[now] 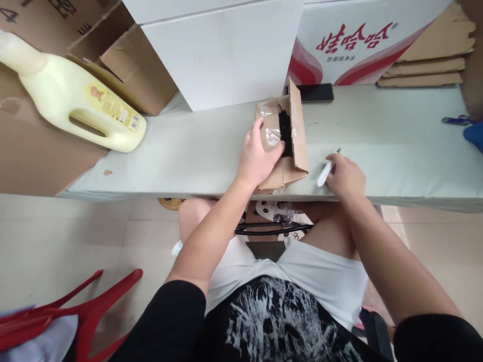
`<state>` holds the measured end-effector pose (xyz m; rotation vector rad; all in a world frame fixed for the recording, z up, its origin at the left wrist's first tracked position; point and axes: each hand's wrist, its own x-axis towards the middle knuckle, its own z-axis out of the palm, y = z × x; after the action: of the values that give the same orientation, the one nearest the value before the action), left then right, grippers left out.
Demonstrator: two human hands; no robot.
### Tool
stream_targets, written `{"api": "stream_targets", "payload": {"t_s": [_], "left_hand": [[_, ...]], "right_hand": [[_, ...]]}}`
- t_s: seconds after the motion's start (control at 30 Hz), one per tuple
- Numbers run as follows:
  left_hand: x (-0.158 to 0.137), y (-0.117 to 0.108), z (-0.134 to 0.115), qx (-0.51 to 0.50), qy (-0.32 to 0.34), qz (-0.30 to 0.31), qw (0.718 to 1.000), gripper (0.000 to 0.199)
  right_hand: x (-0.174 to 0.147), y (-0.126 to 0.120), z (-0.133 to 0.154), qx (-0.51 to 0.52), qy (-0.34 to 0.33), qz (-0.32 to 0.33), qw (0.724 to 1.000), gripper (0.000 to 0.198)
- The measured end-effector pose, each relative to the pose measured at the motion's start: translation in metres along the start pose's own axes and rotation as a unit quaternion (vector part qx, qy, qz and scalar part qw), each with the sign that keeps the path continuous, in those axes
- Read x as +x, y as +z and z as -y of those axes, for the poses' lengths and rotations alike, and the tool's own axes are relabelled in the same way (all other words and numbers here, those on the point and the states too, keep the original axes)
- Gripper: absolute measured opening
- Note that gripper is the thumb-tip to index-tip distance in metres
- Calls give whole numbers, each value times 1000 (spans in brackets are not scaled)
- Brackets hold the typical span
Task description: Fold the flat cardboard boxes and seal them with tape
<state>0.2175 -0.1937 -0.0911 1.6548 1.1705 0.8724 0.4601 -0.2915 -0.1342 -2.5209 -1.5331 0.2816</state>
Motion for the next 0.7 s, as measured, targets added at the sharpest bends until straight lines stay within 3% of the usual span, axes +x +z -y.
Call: {"api": "stream_targets", "payload": {"t_s": [0.13,0.23,0.33,0.43,0.57,0.7], "left_hand": [[0,0,0,13,-9,11,1000,97],[2,1,5,5,-1,15,1000,104],[5,3,10,-10,-2,7,1000,104],[5,3,11,-25,-2,-5,1000,99],[1,-3,6,-62,12,-3,998,86],[-6,-15,2,-167,-28,35,985,75]], "right_hand": [[0,6,0,4,-54,-24,998,54],[-9,0,8,110,-74,-58,989,57],[-26,-11,30,292,-135,-61,945,57],[-41,-21,61,390,-182,-43,902,63],[-46,-27,93,415,-145,-56,897,52],[-44,-31,98,429,-118,-67,893,42]]}}
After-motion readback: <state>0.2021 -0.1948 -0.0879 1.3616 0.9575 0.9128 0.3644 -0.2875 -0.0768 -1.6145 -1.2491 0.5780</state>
